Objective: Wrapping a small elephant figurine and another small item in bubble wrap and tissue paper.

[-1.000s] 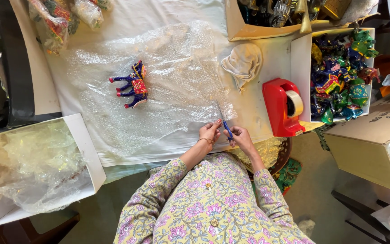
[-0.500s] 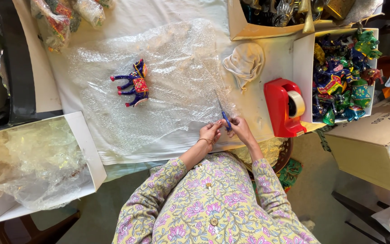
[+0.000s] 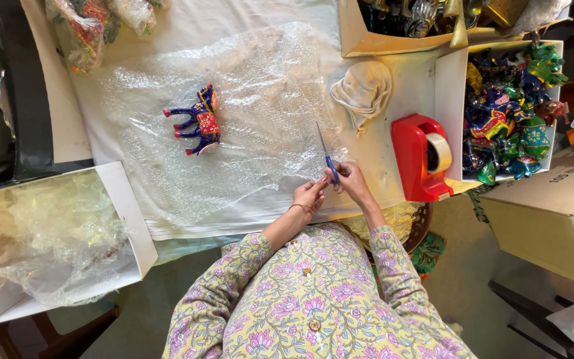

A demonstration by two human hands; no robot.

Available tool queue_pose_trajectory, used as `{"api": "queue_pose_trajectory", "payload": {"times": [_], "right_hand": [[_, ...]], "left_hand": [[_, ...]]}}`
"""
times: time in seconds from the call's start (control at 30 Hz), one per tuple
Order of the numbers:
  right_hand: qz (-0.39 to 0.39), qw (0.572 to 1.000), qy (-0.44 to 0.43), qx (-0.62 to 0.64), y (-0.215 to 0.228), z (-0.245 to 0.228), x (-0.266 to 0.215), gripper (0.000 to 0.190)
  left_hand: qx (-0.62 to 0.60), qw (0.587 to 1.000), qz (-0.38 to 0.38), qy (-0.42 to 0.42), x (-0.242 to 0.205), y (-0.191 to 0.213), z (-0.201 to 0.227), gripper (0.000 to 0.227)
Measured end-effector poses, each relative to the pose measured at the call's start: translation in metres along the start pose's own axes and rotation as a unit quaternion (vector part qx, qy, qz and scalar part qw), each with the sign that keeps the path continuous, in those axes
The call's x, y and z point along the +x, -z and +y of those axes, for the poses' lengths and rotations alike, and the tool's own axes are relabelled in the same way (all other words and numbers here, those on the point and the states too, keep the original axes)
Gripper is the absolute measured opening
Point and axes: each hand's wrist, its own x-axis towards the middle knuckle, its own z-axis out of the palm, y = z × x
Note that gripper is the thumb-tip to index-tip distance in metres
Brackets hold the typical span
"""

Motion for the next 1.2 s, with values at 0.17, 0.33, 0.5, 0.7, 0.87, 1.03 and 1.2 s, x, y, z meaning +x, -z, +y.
{"api": "queue_pose_trajectory", "payload": {"times": [0.17, 0.33, 0.5, 0.7, 0.87, 1.03, 1.2], "right_hand": [[-0.007, 0.999, 0.009, -0.032, -0.004, -0.019, 0.018, 0.037], [0.015, 0.999, 0.002, -0.044, -0.011, -0.025, 0.032, 0.035], [0.039, 0.998, 0.041, -0.036, -0.011, -0.005, 0.044, 0.037], [0.055, 0.996, 0.02, -0.065, -0.017, -0.034, 0.048, 0.035], [0.047, 0.995, 0.025, -0.087, -0.021, -0.068, 0.061, 0.04], [0.061, 0.988, 0.046, -0.136, -0.024, -0.067, 0.074, 0.044], [0.073, 0.981, 0.11, -0.14, -0.022, -0.053, 0.082, 0.045]], "left_hand": [[0.007, 1.0, 0.001, 0.01, -0.013, -0.006, 0.006, 0.022], [0.008, 1.0, -0.006, 0.017, -0.03, -0.013, 0.016, 0.023], [0.01, 1.0, -0.015, 0.007, -0.026, -0.01, 0.013, 0.025], [0.011, 1.0, -0.011, 0.014, -0.033, -0.013, 0.017, 0.027], [0.002, 1.0, -0.015, 0.017, -0.034, -0.014, 0.016, 0.027], [0.005, 1.0, -0.013, 0.012, -0.043, -0.017, 0.024, 0.027], [0.002, 1.0, -0.018, 0.022, -0.038, -0.016, 0.02, 0.026]]}}
